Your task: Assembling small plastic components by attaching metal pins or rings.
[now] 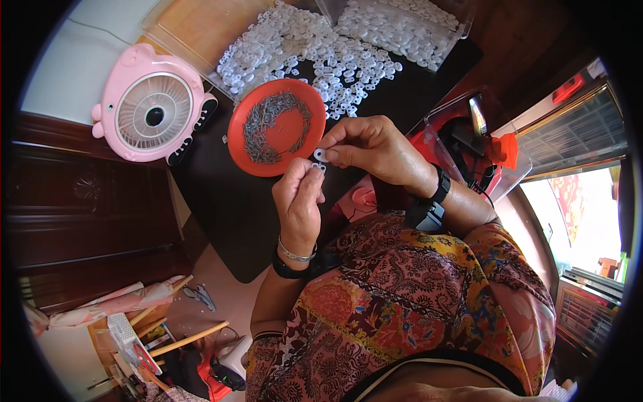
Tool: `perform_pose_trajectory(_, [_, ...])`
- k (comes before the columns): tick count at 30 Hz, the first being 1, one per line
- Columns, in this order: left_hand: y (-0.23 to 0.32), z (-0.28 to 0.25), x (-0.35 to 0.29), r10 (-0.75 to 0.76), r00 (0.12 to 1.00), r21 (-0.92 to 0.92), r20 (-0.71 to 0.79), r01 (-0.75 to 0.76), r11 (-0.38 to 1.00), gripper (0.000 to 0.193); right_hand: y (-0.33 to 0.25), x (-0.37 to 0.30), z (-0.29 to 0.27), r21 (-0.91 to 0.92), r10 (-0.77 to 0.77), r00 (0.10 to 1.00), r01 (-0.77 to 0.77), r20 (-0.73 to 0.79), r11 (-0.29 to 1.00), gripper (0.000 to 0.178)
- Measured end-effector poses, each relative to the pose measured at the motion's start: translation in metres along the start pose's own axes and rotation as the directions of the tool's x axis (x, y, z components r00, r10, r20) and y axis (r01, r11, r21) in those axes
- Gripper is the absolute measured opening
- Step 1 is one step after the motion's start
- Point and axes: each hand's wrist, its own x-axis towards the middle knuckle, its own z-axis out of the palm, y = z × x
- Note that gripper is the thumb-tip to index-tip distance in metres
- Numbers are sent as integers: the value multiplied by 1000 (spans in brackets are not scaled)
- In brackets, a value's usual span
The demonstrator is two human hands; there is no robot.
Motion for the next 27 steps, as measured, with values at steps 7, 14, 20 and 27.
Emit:
perform_pose_trajectory(7, [-3, 0, -1, 55, 998, 91, 5, -55, 994, 18, 3, -1, 0, -28, -47, 999, 47, 4, 998, 12])
perform_pose_trajectory(14, [-4, -1, 0, 90, 996, 106, 10, -91, 990, 19, 4, -3, 6, -86, -104, 994, 105, 21, 991, 12])
perform_pose_trajectory(20, [-4, 4, 0, -23, 999, -76, -50, 19, 997, 22, 12, -6, 12, -159, -164, 986, 161, -10, 974, 24])
perform_pose_trajectory(27, [-4, 5, -1, -60, 998, -134, -6, 58, 989, 24, 13, -6, 11, -251, -272, 962, 264, 2, 931, 27])
